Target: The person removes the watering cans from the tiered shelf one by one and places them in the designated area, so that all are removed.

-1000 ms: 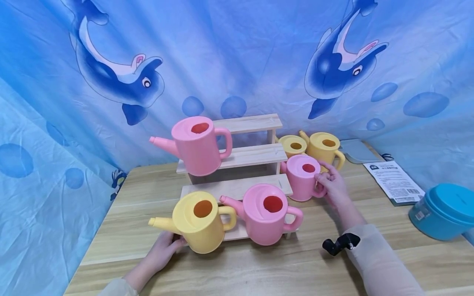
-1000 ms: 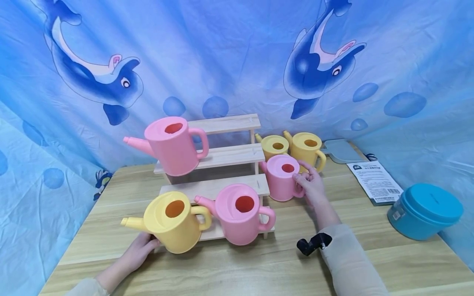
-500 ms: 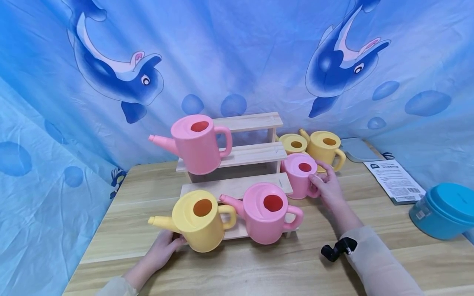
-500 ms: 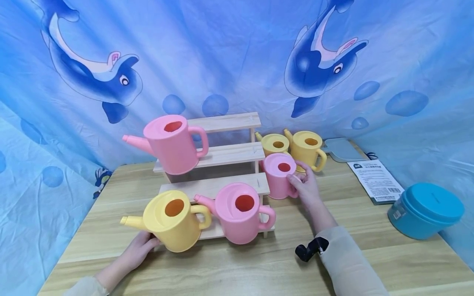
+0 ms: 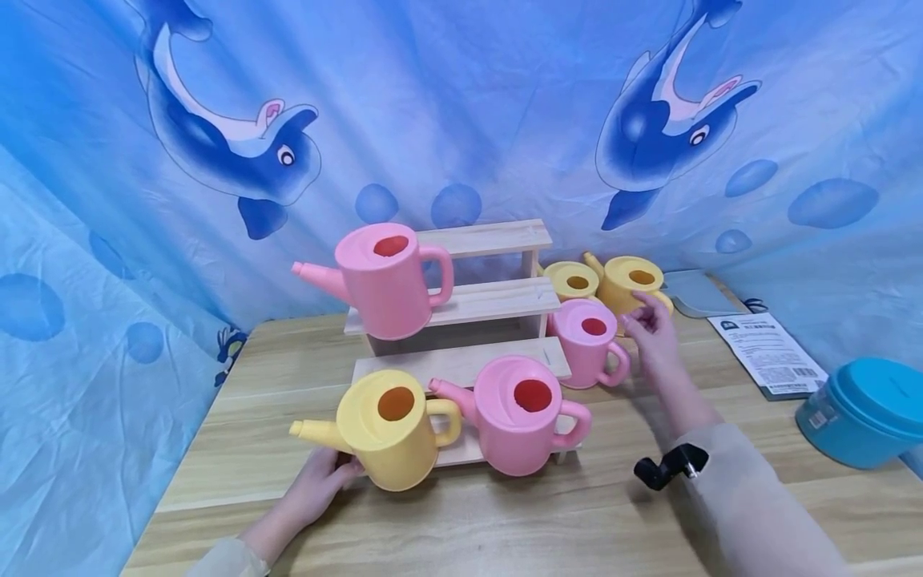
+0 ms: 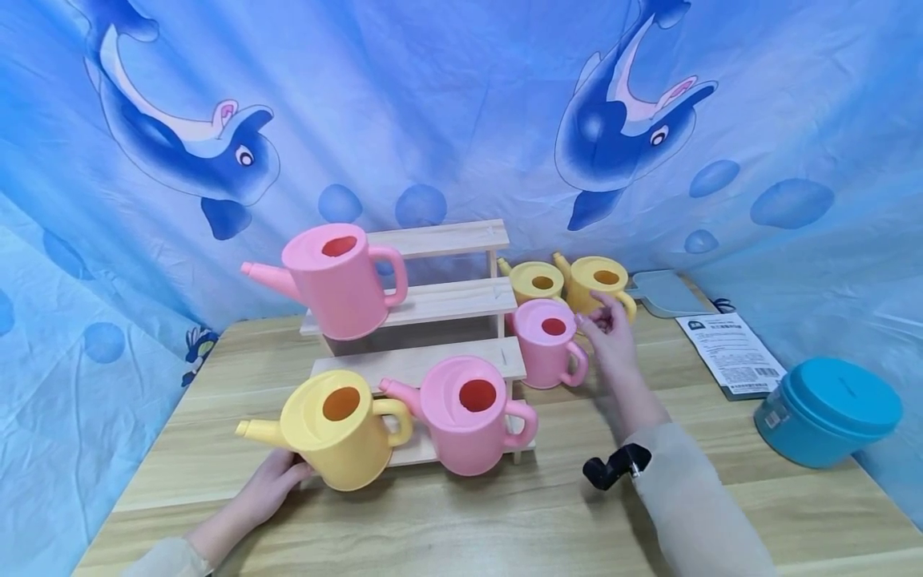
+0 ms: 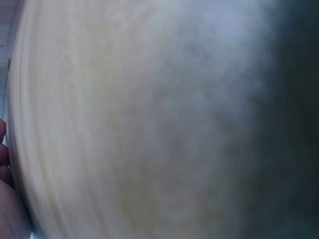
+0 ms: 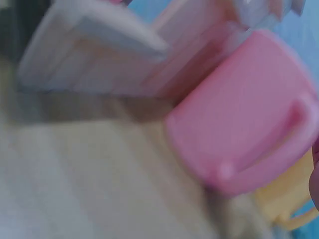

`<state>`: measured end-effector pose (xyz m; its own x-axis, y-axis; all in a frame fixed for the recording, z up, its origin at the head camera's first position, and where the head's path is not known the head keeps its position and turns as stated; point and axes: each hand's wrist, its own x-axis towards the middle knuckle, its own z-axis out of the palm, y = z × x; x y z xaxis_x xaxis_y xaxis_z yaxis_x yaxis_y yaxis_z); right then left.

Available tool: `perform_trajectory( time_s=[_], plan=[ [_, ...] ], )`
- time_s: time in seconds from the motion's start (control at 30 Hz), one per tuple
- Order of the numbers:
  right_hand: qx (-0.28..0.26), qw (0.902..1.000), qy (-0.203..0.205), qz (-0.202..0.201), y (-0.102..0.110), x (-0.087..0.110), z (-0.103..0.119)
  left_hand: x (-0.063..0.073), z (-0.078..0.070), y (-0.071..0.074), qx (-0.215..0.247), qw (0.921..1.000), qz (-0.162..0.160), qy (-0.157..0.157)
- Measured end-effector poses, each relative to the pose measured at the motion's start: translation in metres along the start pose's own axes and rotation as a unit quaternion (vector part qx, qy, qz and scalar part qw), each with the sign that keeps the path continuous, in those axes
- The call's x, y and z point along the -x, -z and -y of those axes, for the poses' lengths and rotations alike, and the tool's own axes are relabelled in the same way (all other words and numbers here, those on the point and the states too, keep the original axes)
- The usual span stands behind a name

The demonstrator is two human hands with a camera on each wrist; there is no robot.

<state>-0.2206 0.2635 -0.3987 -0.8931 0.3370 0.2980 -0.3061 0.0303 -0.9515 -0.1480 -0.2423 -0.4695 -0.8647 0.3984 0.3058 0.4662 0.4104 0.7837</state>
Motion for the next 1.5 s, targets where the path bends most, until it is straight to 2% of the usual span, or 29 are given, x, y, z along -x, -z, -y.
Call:
perform_trajectory(
  time_s=[0.1, 0.3, 0.37, 0.53, 0.63, 0.77, 0.87, 1.1, 1.2, 1.33, 1.5],
  plan=[
    [0.021, 0.9994, 0.026, 0.010, -0.005, -0.012, 0.020, 0.000, -0.001, 0.001, -0.003, 1.0000, -0.003, 0.002],
    [0.068, 0.9943, 0.049, 0.065, -0.028, -0.026, 0.063, 0.000, -0.003, 0.001, -0.004, 1.0000, -0.005, 0.005],
    [0.103, 0.9889, 0.043, 0.098, -0.038, -0.027, 0.078, 0.000, -0.003, 0.001, -0.005, 1.0000, -0.006, 0.001],
    [0.165, 0.9674, 0.022, 0.190, -0.064, -0.029, 0.105, 0.000, -0.003, 0.000, -0.012, 0.9998, -0.010, -0.008],
    [0.157, 0.9621, 0.017, 0.222, -0.082, -0.031, 0.116, 0.000, -0.003, -0.001, -0.016, 0.9998, -0.012, -0.006],
    [0.139, 0.9584, 0.021, 0.248, -0.107, -0.033, 0.130, 0.000, -0.003, -0.001, -0.015, 0.9998, -0.012, -0.002],
    [0.139, 0.9522, 0.025, 0.271, -0.125, -0.036, 0.140, 0.000, -0.003, 0.000, -0.011, 0.9999, -0.013, -0.001],
    [0.164, 0.9273, 0.034, 0.335, -0.161, -0.036, 0.160, 0.000, -0.003, 0.000, -0.019, 0.9998, -0.011, 0.000],
    [0.194, 0.9139, 0.032, 0.355, -0.176, -0.036, 0.164, -0.001, -0.003, 0.001, -0.023, 0.9996, -0.014, 0.000],
    [0.209, 0.9000, 0.025, 0.382, -0.195, -0.034, 0.165, -0.001, -0.003, 0.001, -0.020, 0.9997, -0.011, -0.005],
    [0.199, 0.8938, 0.023, 0.401, -0.211, -0.032, 0.164, -0.001, -0.004, 0.000, -0.017, 0.9998, -0.011, -0.004]
  ],
)
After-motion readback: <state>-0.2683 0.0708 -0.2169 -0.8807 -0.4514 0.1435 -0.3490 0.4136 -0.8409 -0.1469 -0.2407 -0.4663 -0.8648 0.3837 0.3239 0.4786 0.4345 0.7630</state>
